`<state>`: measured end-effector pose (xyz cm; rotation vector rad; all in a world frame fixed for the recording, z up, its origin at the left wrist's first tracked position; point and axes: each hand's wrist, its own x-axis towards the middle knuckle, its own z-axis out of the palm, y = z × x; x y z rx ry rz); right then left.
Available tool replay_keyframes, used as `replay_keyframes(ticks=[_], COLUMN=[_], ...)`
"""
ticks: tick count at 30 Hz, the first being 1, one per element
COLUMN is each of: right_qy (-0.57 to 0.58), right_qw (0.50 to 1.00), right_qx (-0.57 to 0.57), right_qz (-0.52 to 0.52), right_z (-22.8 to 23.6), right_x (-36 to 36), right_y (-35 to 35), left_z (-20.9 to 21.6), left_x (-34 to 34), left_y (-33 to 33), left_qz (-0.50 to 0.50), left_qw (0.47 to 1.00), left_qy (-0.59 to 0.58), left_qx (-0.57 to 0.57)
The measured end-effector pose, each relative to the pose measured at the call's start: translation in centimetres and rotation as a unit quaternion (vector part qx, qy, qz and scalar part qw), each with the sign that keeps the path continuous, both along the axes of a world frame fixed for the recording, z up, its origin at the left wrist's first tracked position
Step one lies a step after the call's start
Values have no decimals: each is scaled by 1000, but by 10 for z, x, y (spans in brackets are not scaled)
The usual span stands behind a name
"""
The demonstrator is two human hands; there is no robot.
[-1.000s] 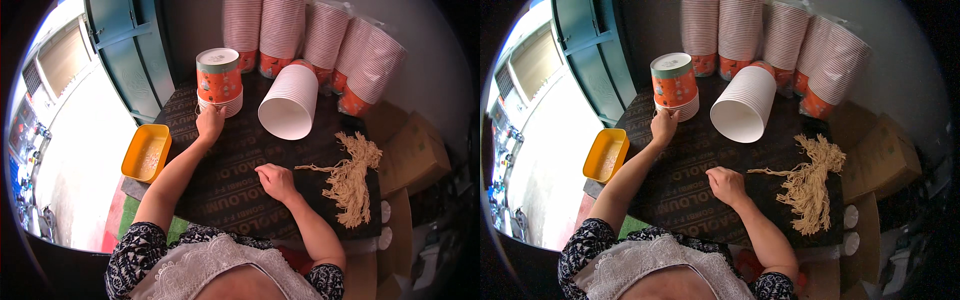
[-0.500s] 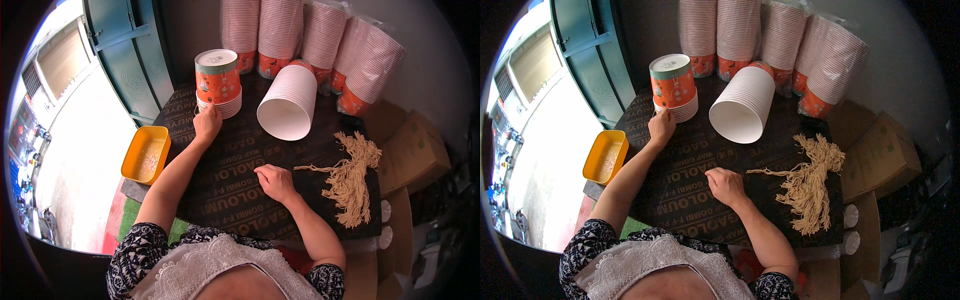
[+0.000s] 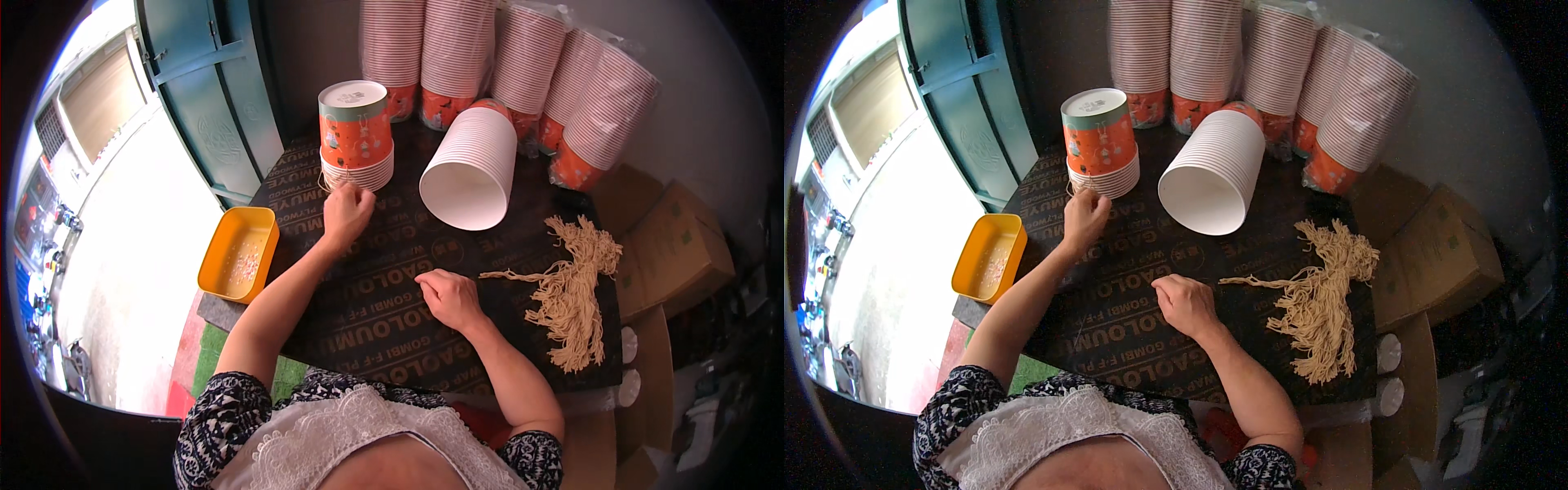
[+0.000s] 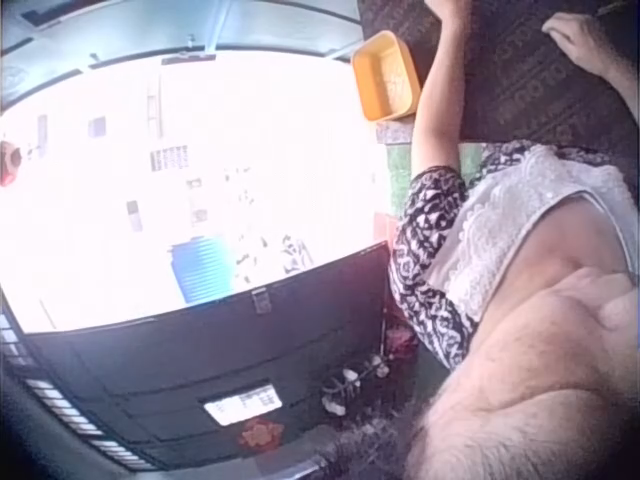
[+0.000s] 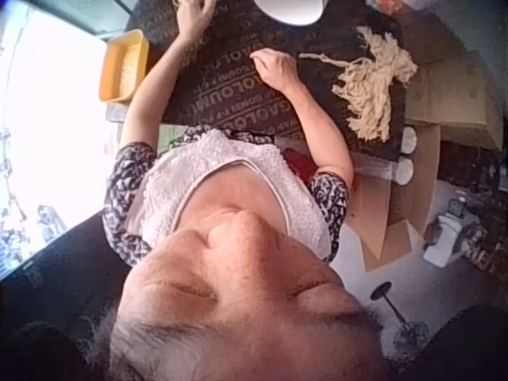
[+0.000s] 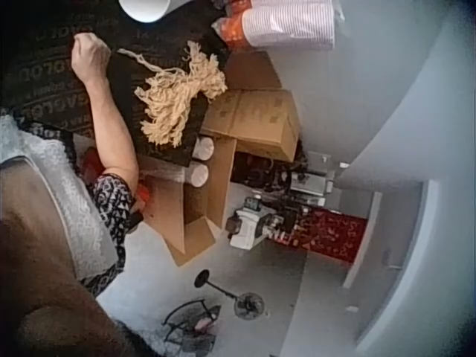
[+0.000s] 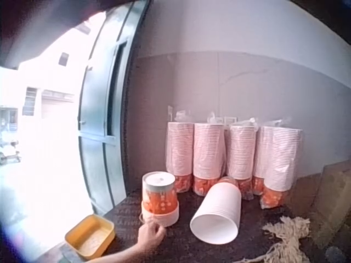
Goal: Threading elastic strings through pre-punched holes in decorative paper cups.
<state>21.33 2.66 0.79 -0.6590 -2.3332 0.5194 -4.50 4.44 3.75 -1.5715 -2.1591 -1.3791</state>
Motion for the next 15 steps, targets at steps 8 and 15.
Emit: replay_keyframes(ticks=[8,15], right_qy=[11,3], right_qw=[1000,1000], right_qx=[-12,5], right_qz=[2,-5], right_z=[-29,-9], right_x=[-1,-4], right_y=[7,3], left_z=[124,133], left_x=[104,174], left_y=[-140,-189], left_qz=[-600,-677], left_qw=[782,557], left_qy=[27,-250], left_qx=[168,412])
